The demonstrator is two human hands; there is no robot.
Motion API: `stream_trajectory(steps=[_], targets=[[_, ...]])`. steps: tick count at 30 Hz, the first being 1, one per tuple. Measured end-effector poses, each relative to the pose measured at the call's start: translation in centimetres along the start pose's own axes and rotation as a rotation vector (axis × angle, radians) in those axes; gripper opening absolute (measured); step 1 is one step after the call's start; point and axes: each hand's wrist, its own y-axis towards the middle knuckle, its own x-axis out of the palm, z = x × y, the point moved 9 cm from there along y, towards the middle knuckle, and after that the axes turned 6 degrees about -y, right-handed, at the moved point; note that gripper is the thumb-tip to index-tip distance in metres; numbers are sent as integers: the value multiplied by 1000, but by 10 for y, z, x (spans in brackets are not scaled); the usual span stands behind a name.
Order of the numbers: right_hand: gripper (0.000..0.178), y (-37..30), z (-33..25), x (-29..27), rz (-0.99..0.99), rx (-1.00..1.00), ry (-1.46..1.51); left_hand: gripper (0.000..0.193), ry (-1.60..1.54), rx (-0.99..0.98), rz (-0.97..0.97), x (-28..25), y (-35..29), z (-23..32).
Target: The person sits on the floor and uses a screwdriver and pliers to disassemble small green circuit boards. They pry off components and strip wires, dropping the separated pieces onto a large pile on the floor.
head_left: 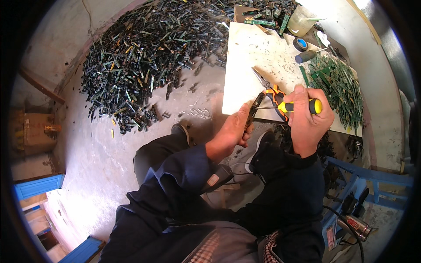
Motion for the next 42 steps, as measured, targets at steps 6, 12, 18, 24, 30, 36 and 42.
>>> stream_trajectory(steps=[6, 12, 18, 24, 30, 36, 42], targets=[[15, -11, -6, 7, 66, -158, -107, 52, -13, 19, 2, -2, 4, -4], [17, 15, 16, 13, 29, 139, 50, 53, 11, 41, 12, 0, 0, 1], [20, 21, 33, 20, -2, 252, 132, 51, -16, -3, -4, -6, 1, -6], [14, 4, 0, -5, 119, 27, -28, 47, -80, -80, 14, 0, -6, 3], [14, 0, 3, -4, 154, 7, 1, 46, -84, -51, -7, 2, -6, 3], [13, -3, -9, -15, 201, 47, 25, 48, -91, -32, -19, 1, -5, 3], [15, -5, 0, -4, 126, 11, -2, 48, -83, -36, -12, 1, -2, 0]])
